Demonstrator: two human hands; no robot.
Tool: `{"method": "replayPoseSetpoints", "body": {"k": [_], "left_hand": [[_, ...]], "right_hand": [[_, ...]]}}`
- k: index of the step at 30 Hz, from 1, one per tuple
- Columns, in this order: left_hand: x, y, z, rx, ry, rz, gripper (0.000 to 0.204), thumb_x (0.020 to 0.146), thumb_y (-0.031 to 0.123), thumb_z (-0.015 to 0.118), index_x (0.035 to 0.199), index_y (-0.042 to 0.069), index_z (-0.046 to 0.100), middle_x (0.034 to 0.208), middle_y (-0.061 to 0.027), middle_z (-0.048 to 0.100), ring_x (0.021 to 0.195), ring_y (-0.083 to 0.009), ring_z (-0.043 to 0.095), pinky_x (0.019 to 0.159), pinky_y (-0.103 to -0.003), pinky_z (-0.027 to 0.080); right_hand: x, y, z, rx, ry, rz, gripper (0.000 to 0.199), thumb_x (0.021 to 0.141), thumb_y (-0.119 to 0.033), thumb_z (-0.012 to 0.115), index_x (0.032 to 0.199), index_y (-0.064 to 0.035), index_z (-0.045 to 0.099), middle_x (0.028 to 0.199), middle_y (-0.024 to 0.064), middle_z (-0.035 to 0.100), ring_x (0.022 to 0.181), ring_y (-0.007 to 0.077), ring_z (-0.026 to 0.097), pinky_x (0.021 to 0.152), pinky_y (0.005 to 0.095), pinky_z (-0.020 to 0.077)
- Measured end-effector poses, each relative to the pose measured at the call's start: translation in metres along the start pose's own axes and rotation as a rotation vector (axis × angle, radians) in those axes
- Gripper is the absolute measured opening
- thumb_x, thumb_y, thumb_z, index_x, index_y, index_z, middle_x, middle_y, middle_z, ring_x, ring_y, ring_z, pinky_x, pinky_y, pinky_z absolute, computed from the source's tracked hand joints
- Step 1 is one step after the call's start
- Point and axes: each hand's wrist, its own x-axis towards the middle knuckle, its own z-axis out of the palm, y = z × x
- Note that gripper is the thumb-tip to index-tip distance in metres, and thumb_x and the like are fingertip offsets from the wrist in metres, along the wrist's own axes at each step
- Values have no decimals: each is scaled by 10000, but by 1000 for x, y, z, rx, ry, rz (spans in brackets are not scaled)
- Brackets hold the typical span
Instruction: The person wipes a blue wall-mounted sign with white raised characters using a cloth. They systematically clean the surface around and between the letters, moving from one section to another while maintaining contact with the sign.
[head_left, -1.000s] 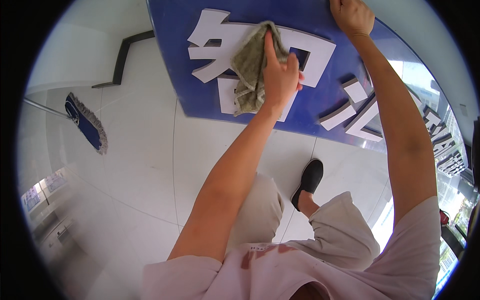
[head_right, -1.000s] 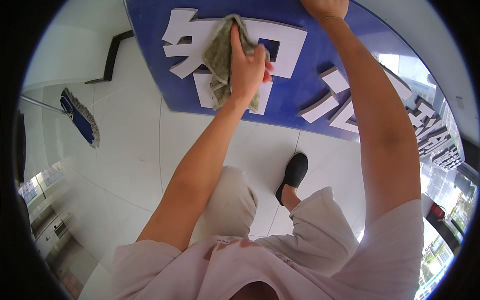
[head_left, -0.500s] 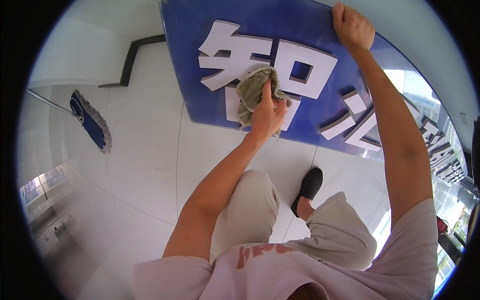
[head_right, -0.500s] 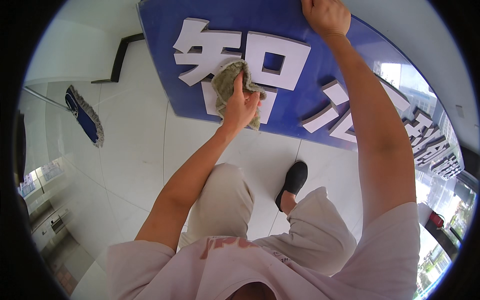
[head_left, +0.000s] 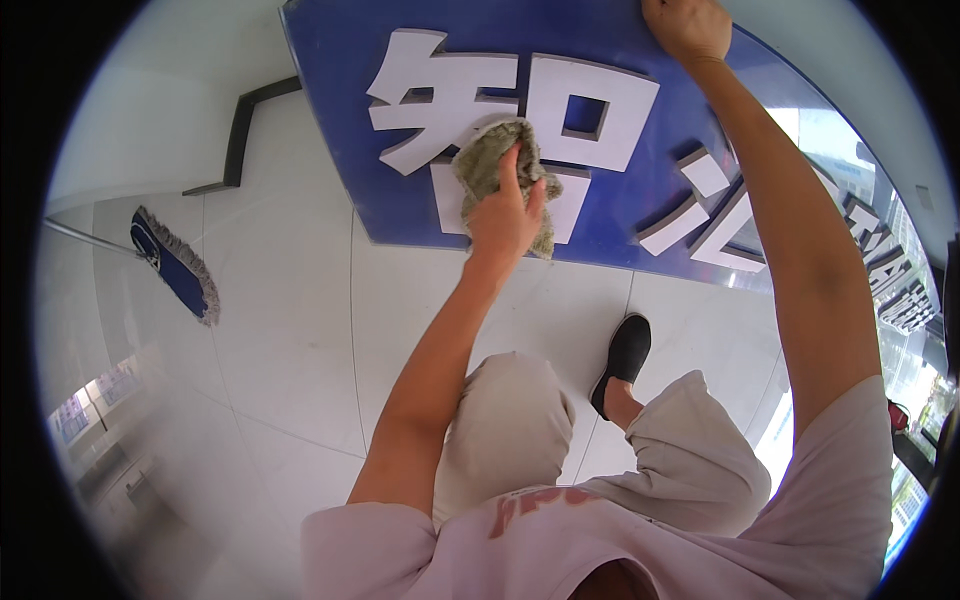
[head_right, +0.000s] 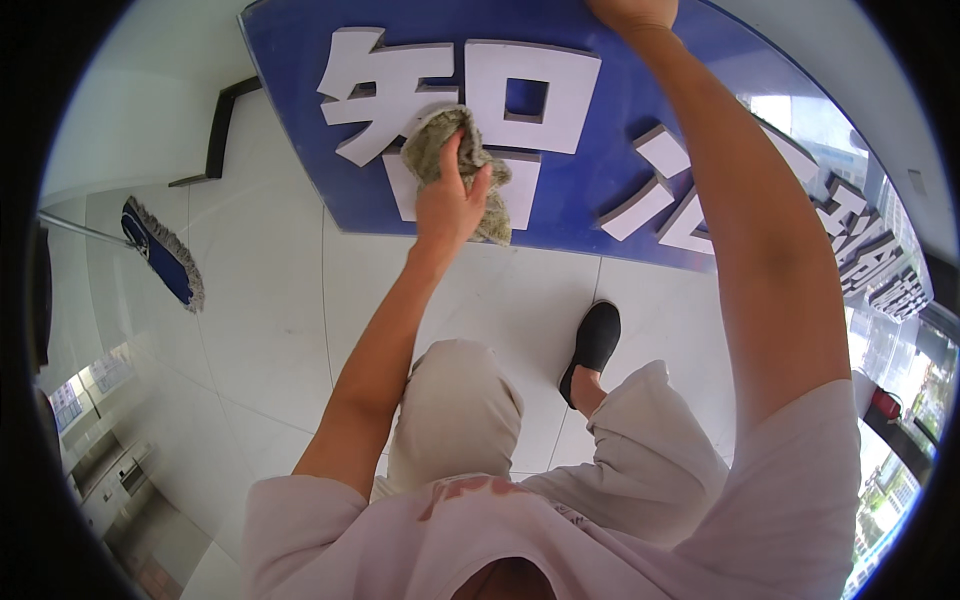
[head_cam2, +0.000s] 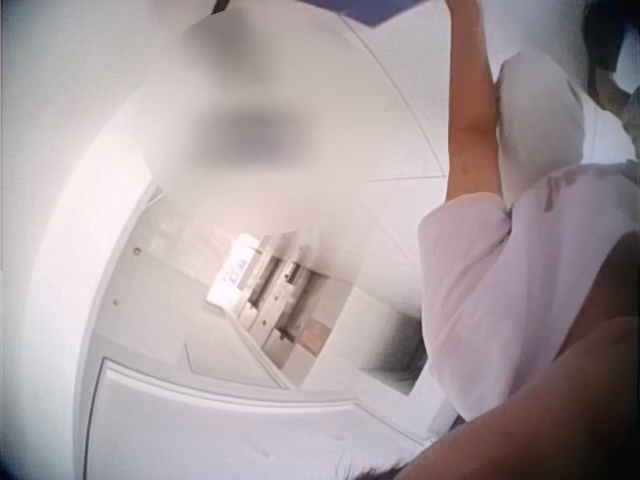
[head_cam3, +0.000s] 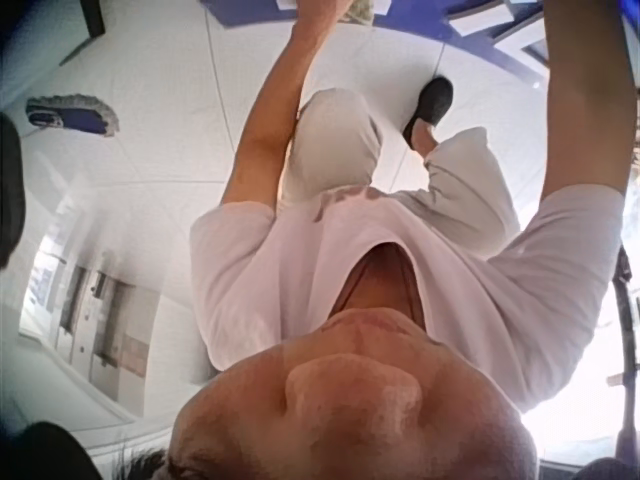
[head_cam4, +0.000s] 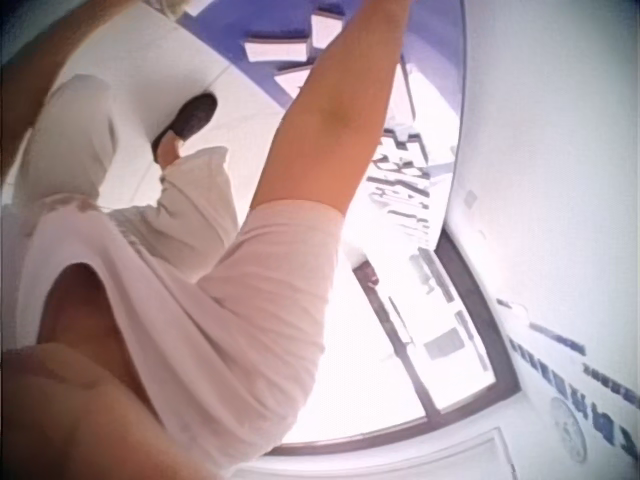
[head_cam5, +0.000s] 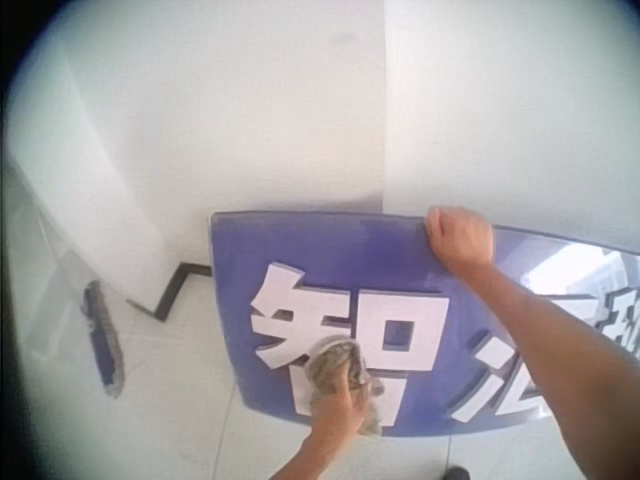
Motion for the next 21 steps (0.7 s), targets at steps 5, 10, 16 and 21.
{"method": "replayPoseSetpoints", "body": {"k": [5, 10, 16, 21], "left_hand": [[5, -13, -24, 140, 209, 147, 225, 904, 262, 689, 1036, 97, 614, 680, -74, 662, 587, -286, 643, 496, -397, 479], [14, 41, -21, -11, 262, 564, 157, 876, 150, 731, 940, 50, 629, 700, -54, 594, 556, -229, 552, 529, -297, 473], [56, 66, -17, 483, 8, 538, 290, 955, 253, 595, 1078, 4, 515, 692, -111, 665, 596, -276, 666, 471, -358, 488], [59, 69, -16, 576, -200, 449, 308, 970, 258, 556, 1103, -11, 487, 597, -126, 647, 520, -278, 653, 455, -361, 469]], "right_hand": [[3, -2, -7, 83, 50, -49, 418, 962, -314, 485, 654, -68, 623, 679, 173, 647, 610, 403, 621, 588, 522, 499], [0, -6, -3, 69, 67, -64, 372, 952, -301, 514, 663, -88, 611, 690, 162, 652, 605, 383, 622, 583, 518, 497], [-6, -2, -2, -67, 107, -58, 374, 963, -321, 504, 691, -96, 627, 706, 155, 663, 641, 381, 640, 604, 517, 509], [-1, -12, -14, 60, -16, 55, 391, 969, -326, 485, 709, -81, 643, 741, 168, 672, 685, 388, 649, 649, 522, 515]]}}
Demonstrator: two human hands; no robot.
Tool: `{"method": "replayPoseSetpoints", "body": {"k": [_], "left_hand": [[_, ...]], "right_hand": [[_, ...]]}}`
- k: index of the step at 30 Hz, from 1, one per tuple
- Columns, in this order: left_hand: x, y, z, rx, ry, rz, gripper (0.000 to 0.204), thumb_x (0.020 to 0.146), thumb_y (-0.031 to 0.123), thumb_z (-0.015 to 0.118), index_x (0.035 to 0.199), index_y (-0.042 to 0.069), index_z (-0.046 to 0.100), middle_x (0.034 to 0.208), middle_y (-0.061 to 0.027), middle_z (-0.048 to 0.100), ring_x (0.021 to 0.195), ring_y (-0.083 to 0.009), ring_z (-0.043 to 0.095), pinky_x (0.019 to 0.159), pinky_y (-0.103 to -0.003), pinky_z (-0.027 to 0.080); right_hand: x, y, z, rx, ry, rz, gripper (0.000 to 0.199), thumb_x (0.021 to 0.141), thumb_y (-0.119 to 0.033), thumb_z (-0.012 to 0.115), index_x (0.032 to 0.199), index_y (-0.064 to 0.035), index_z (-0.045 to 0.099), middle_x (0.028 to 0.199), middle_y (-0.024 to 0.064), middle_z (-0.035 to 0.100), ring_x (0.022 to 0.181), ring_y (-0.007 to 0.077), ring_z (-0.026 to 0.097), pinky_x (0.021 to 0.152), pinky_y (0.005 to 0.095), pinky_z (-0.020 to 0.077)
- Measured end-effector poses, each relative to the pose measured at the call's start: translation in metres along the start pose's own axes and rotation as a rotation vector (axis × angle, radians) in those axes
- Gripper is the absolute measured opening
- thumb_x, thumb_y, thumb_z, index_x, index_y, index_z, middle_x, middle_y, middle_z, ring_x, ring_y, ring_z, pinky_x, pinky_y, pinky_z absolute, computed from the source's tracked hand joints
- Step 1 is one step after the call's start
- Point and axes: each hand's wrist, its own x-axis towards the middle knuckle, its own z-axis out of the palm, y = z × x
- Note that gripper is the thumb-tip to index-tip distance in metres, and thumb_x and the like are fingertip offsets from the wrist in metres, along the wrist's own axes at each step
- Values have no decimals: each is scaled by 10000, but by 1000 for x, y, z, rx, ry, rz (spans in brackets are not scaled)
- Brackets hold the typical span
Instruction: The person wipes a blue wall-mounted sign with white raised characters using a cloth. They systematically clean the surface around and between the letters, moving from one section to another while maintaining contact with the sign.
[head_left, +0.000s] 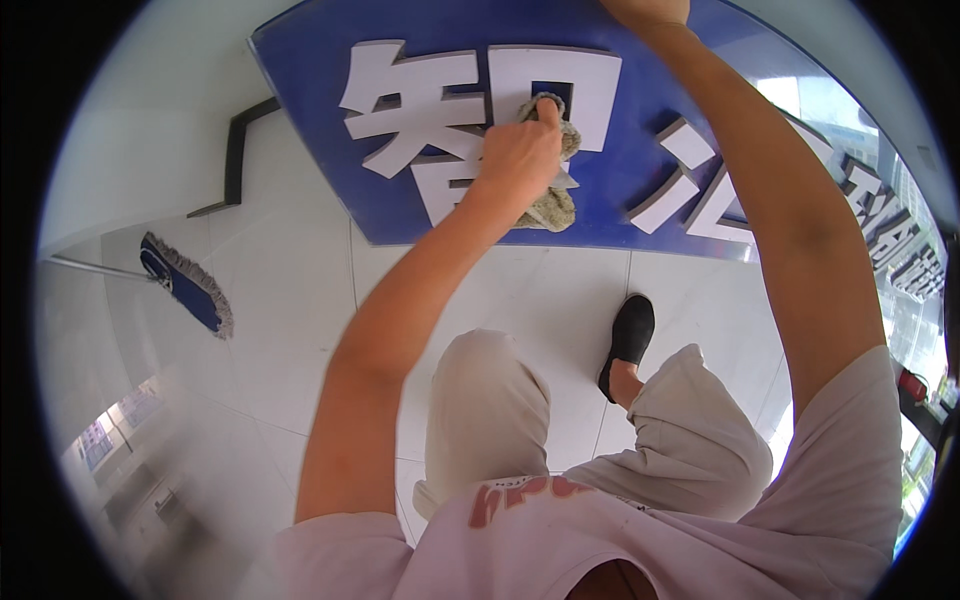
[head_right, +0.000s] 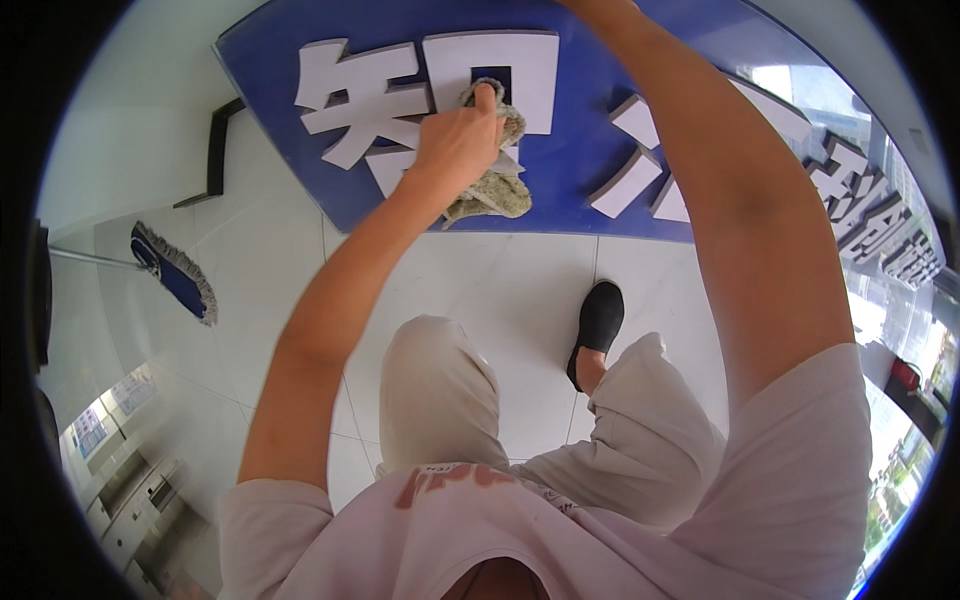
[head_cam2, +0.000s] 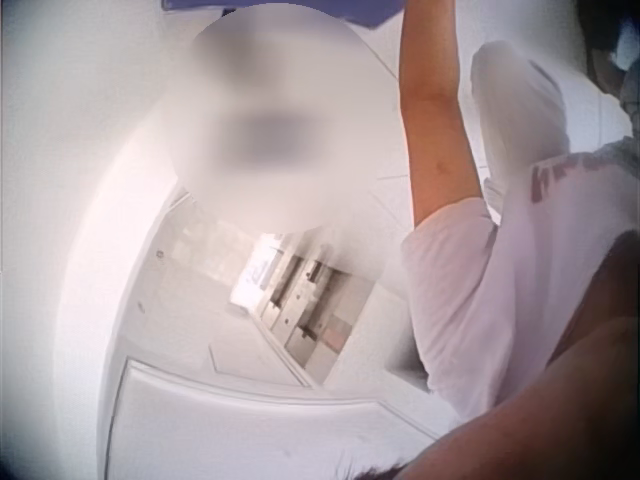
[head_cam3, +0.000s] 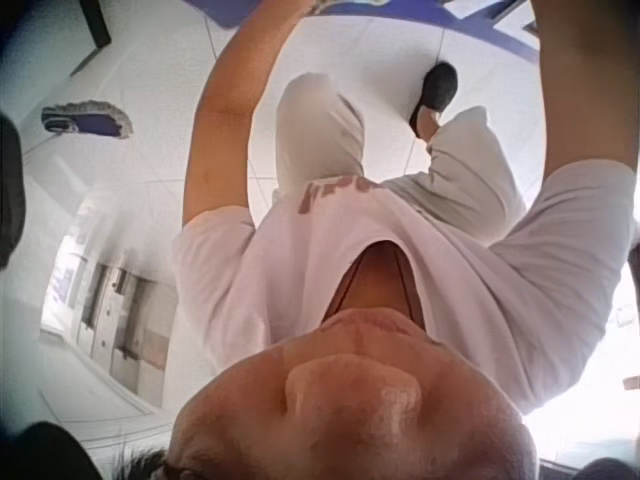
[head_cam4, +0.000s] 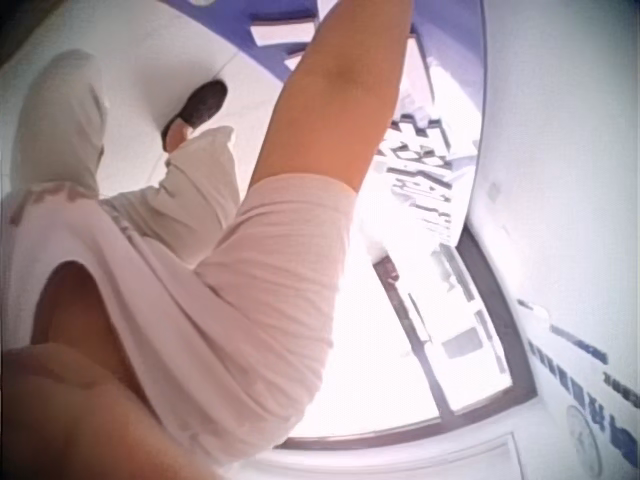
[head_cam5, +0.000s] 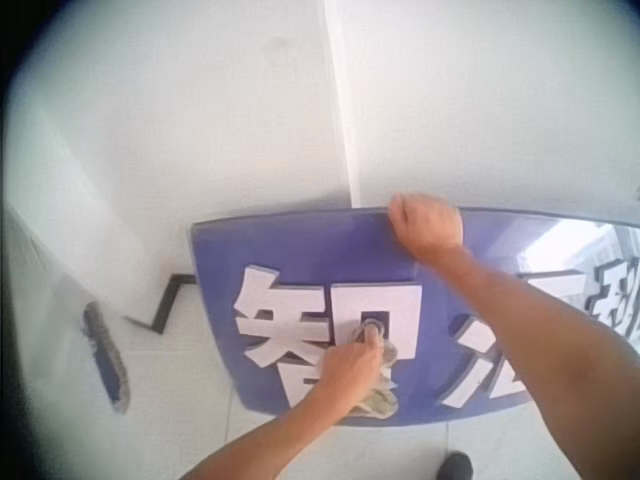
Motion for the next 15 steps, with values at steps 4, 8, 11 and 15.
{"method": "replayPoseSetpoints", "body": {"k": [4, 8, 11, 15], "left_hand": [[-21, -11, -4, -912, -144, -189, 237, 985, 232, 551, 1053, 6, 547, 566, -68, 596, 447, -168, 570, 472, -313, 461], [-69, -12, 0, -1499, -124, -485, 166, 985, 178, 562, 988, 15, 592, 613, -45, 581, 448, -100, 518, 452, -267, 438], [-71, -16, -11, -1563, 126, -547, 237, 997, 198, 558, 1111, -9, 542, 644, -54, 603, 454, -95, 509, 424, -255, 407], [-45, -30, -18, -1039, 342, -366, 436, 980, 214, 563, 1347, 29, 417, 600, -60, 620, 432, -160, 557, 429, -308, 442]], "right_hand": [[4, 2, 0, 30, 22, -38, 412, 971, -343, 475, 714, -71, 646, 771, 177, 675, 729, 389, 653, 679, 523, 514], [4, 6, 1, 29, -14, -6, 418, 968, -357, 477, 708, -73, 641, 769, 178, 672, 735, 393, 650, 677, 530, 508], [-3, 8, 6, 33, 24, -29, 416, 966, -360, 483, 706, -73, 636, 751, 178, 665, 707, 398, 642, 663, 533, 503], [3, 8, 5, 38, 97, -50, 406, 967, -342, 497, 697, -70, 627, 723, 178, 655, 665, 404, 630, 635, 538, 496]]}}
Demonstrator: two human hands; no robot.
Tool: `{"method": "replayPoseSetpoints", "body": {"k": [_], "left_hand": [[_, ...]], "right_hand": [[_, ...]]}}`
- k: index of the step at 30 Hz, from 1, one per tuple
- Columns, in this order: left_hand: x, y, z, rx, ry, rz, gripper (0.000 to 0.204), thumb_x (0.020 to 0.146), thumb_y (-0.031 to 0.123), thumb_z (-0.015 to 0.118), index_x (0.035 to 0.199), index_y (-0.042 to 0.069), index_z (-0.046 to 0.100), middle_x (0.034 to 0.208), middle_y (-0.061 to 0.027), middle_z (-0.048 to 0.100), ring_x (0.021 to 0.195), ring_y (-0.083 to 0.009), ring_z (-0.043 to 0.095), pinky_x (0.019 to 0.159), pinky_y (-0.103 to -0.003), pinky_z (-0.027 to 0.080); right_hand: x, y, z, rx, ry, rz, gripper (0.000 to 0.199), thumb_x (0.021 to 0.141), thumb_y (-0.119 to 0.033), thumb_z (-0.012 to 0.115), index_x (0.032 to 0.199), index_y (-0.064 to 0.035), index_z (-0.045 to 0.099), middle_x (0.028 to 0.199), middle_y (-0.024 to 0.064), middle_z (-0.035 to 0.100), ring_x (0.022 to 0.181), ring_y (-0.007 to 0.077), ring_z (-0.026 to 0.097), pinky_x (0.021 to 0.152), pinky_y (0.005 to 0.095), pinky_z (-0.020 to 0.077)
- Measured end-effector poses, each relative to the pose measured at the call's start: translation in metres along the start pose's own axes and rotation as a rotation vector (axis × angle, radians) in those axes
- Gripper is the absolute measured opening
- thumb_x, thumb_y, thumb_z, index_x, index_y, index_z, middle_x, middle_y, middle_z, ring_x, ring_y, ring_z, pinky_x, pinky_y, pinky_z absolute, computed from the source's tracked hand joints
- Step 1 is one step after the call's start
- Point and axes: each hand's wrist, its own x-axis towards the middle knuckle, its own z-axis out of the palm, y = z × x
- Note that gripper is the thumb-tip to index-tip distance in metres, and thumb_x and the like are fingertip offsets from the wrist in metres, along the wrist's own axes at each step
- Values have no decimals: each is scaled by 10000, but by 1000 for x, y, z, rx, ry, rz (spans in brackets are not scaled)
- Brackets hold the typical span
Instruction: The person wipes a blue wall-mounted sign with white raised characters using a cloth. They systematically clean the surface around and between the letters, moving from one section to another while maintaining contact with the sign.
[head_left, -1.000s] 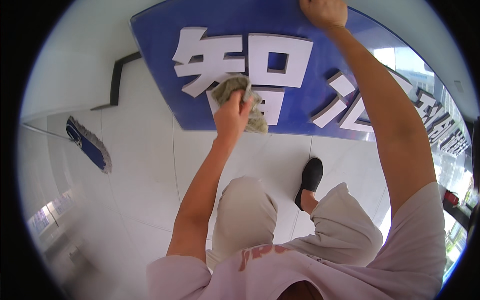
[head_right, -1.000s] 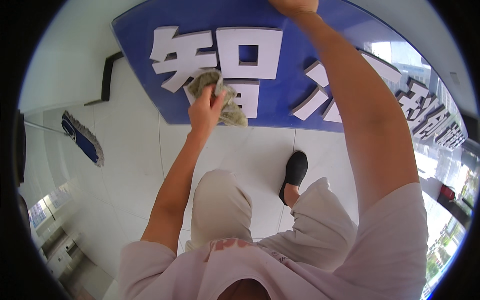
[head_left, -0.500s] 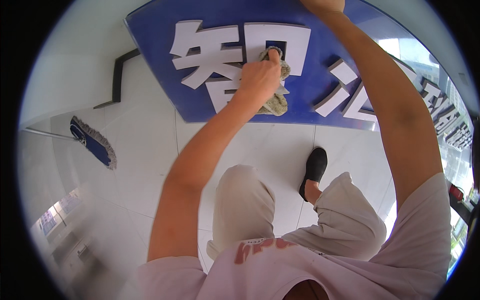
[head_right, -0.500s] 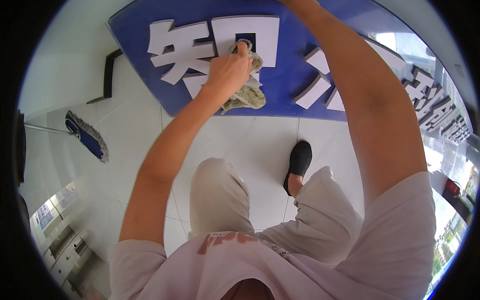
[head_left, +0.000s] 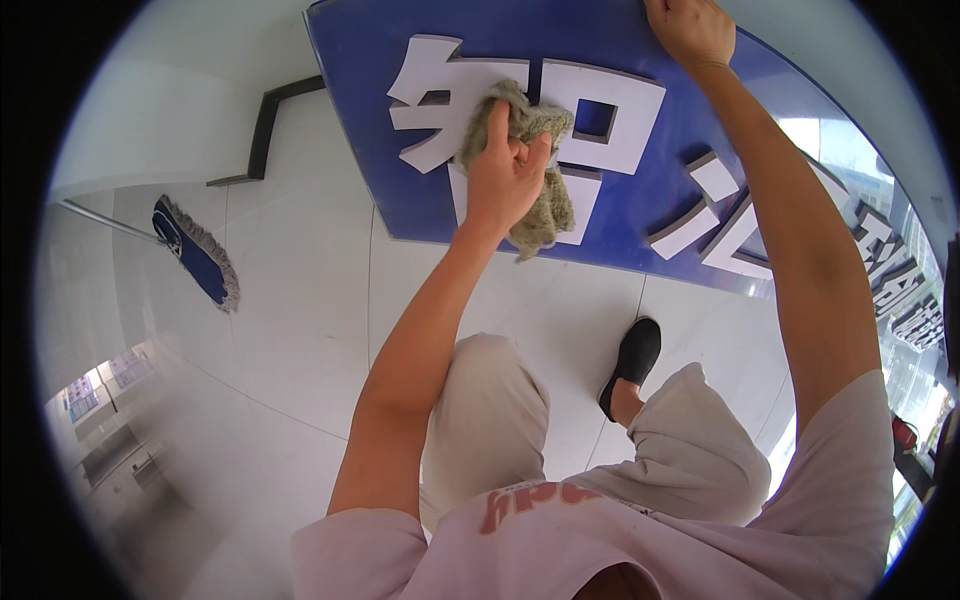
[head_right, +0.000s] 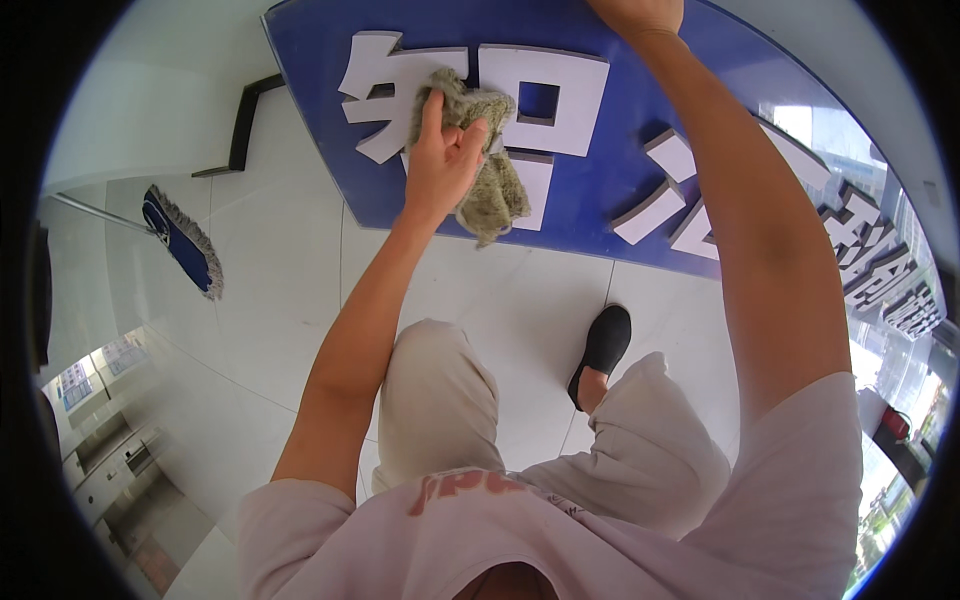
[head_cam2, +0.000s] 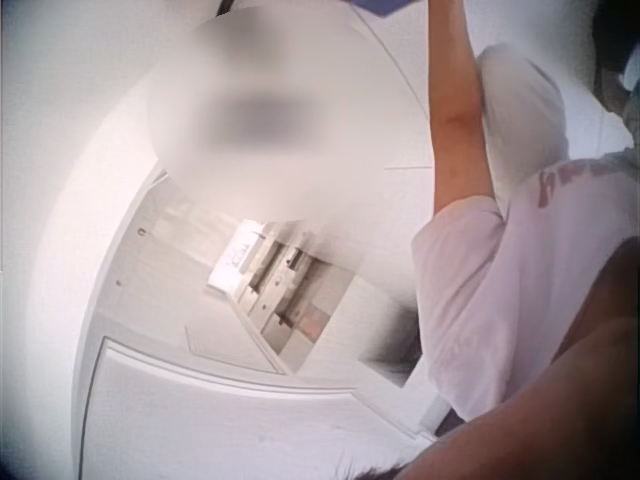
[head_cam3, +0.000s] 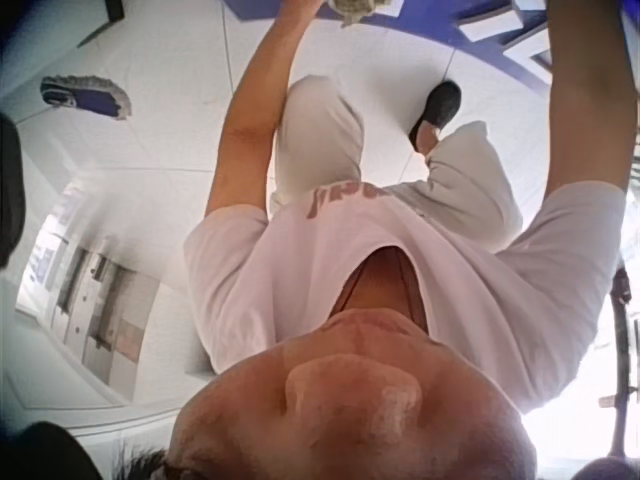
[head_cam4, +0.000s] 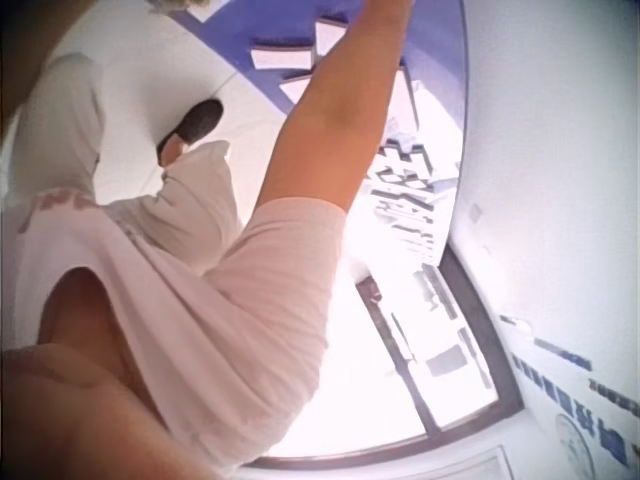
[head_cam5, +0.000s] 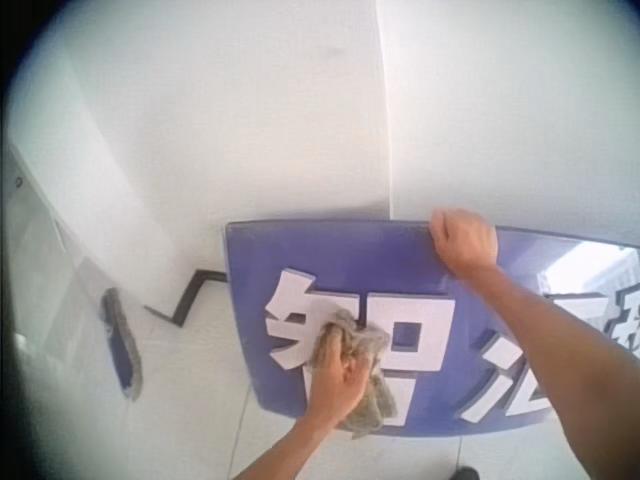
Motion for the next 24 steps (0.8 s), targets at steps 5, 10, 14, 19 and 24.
{"method": "replayPoseSetpoints", "body": {"k": [5, 10, 14, 19, 24], "left_hand": [[21, -31, -19, 983, -15, 350, 562, 956, 320, 538, 1419, 29, 408, 533, -67, 617, 449, -262, 616, 426, -410, 475], [41, -14, -69, 1316, -237, 477, 553, 951, 403, 547, 1420, 128, 449, 511, -53, 609, 408, -248, 587, 392, -382, 442], [46, -14, -70, 1414, -259, 519, 573, 929, 330, 588, 1435, 121, 419, 549, -84, 625, 442, -288, 600, 412, -401, 456], [27, -36, -8, 707, 39, 223, 568, 885, 184, 583, 1402, 43, 394, 622, -171, 634, 552, -375, 623, 521, -479, 496], [23, -23, 8, 262, 7, 32, 382, 934, 100, 560, 1289, -3, 462, 639, -127, 619, 512, -261, 586, 508, -394, 457]], "right_hand": [[-6, 1, 7, -29, 23, -36, 392, 965, -320, 517, 685, -67, 619, 715, 180, 653, 645, 403, 629, 612, 534, 496], [-3, 9, 7, -44, 6, -34, 388, 967, -319, 520, 680, -75, 612, 713, 178, 653, 638, 398, 629, 604, 524, 499], [-6, 8, 7, -60, 33, -46, 389, 969, -320, 518, 678, -78, 608, 710, 175, 652, 635, 397, 628, 599, 524, 496], [-3, -8, 1, -31, 15, -46, 377, 967, -317, 510, 694, -78, 615, 714, 174, 649, 644, 402, 625, 603, 535, 490], [-1, -4, -2, -53, -28, -15, 375, 972, -314, 482, 709, -81, 612, 707, 171, 638, 667, 404, 622, 626, 539, 490]]}}
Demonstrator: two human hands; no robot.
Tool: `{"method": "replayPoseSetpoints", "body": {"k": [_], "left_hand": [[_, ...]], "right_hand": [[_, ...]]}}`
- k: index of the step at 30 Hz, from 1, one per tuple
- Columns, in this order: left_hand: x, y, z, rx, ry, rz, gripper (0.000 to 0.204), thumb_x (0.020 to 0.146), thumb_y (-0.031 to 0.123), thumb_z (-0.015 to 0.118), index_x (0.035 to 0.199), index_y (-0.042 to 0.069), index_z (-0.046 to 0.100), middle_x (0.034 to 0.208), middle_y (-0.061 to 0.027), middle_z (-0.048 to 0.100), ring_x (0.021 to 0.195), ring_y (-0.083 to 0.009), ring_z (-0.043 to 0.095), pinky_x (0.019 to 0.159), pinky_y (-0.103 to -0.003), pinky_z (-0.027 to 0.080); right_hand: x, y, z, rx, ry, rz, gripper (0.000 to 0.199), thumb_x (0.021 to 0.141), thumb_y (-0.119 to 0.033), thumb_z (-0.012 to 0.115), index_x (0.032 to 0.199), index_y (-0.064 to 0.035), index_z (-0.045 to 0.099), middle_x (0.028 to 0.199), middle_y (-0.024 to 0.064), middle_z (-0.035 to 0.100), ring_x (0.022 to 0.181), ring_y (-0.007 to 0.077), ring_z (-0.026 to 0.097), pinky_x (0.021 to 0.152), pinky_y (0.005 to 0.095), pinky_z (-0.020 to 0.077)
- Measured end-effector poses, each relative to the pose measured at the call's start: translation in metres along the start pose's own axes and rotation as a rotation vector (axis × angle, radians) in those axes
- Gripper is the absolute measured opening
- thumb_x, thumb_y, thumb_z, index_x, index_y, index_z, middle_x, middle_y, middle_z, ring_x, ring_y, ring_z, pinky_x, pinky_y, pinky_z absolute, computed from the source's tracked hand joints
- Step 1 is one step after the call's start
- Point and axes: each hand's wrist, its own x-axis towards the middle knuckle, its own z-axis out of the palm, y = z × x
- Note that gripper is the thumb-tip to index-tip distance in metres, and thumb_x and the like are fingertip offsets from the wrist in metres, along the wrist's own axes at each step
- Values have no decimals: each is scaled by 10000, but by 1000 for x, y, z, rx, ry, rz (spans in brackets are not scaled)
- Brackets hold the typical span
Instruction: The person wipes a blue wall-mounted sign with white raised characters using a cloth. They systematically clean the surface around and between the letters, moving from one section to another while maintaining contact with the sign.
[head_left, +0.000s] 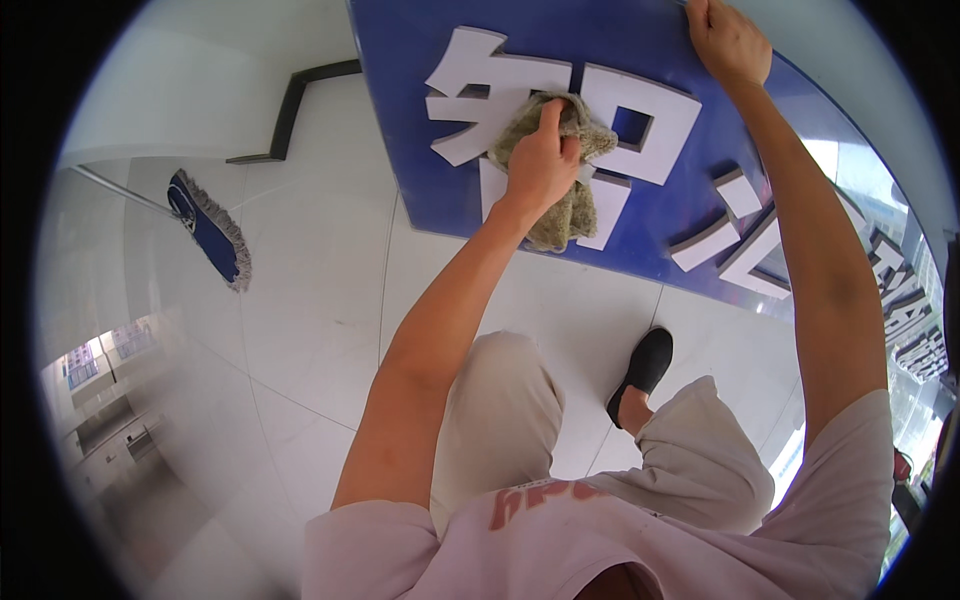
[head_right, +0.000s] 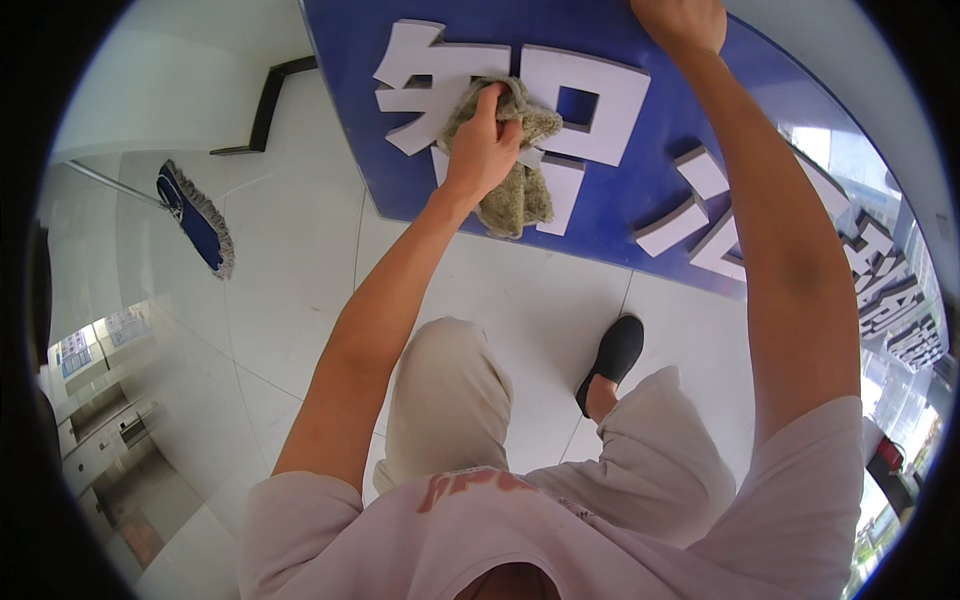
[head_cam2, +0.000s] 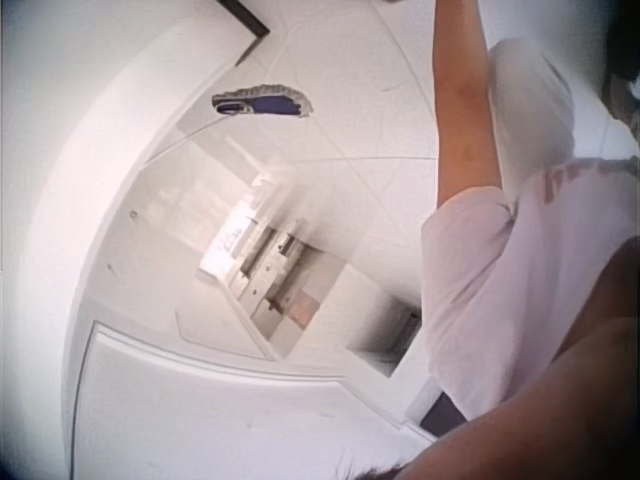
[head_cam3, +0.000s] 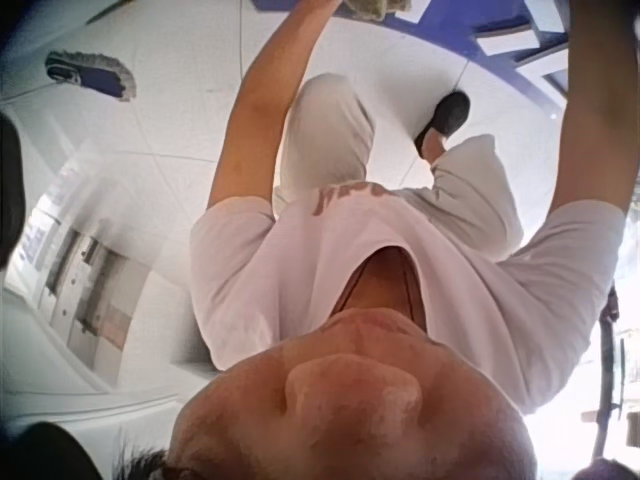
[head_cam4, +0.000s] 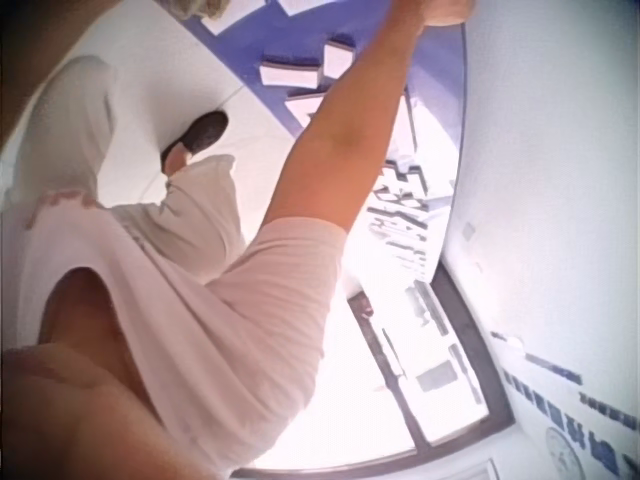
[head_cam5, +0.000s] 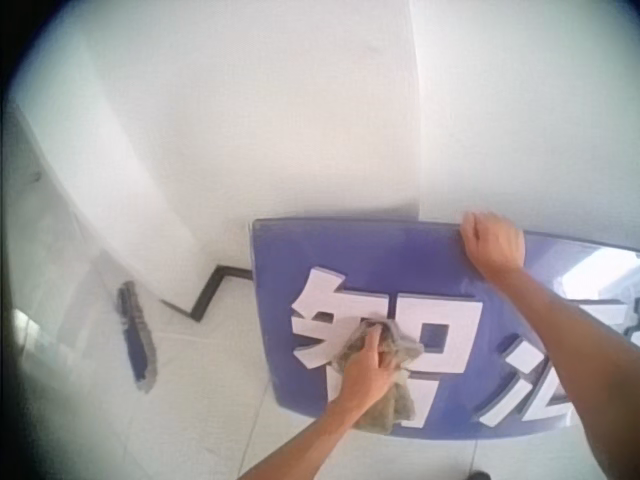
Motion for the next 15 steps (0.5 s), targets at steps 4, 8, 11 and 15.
{"method": "replayPoseSetpoints", "body": {"k": [4, 8, 11, 15], "left_hand": [[-8, -12, -38, -610, 133, -77, 317, 946, 125, 588, 1221, -17, 521, 685, -76, 625, 530, -114, 564, 499, -309, 460], [-7, -59, -71, -63, 378, -37, 356, 943, 172, 553, 1263, 17, 526, 659, -134, 651, 544, -234, 642, 510, -382, 493], [1, -44, -78, 537, 229, -13, 388, 934, 208, 523, 1280, 31, 528, 665, -179, 659, 602, -343, 661, 544, -453, 513], [7, -39, -87, 644, 96, -16, 430, 927, 230, 512, 1305, 26, 514, 707, -206, 669, 617, -385, 659, 587, -469, 533]], "right_hand": [[1, 24, 9, -32, 96, -159, 403, 978, -394, 513, 697, -123, 615, 669, 53, 654, 634, 304, 651, 541, 440, 517], [-2, 13, 8, -54, 4, -101, 415, 984, -411, 498, 717, -119, 627, 705, 65, 671, 656, 313, 657, 567, 443, 523], [4, 19, 9, -64, 10, -88, 414, 986, -410, 494, 728, -116, 631, 718, 73, 674, 666, 318, 658, 583, 452, 524], [3, 19, 8, -26, -4, -98, 401, 987, -401, 492, 745, -115, 636, 727, 82, 675, 677, 330, 656, 594, 464, 520]]}}
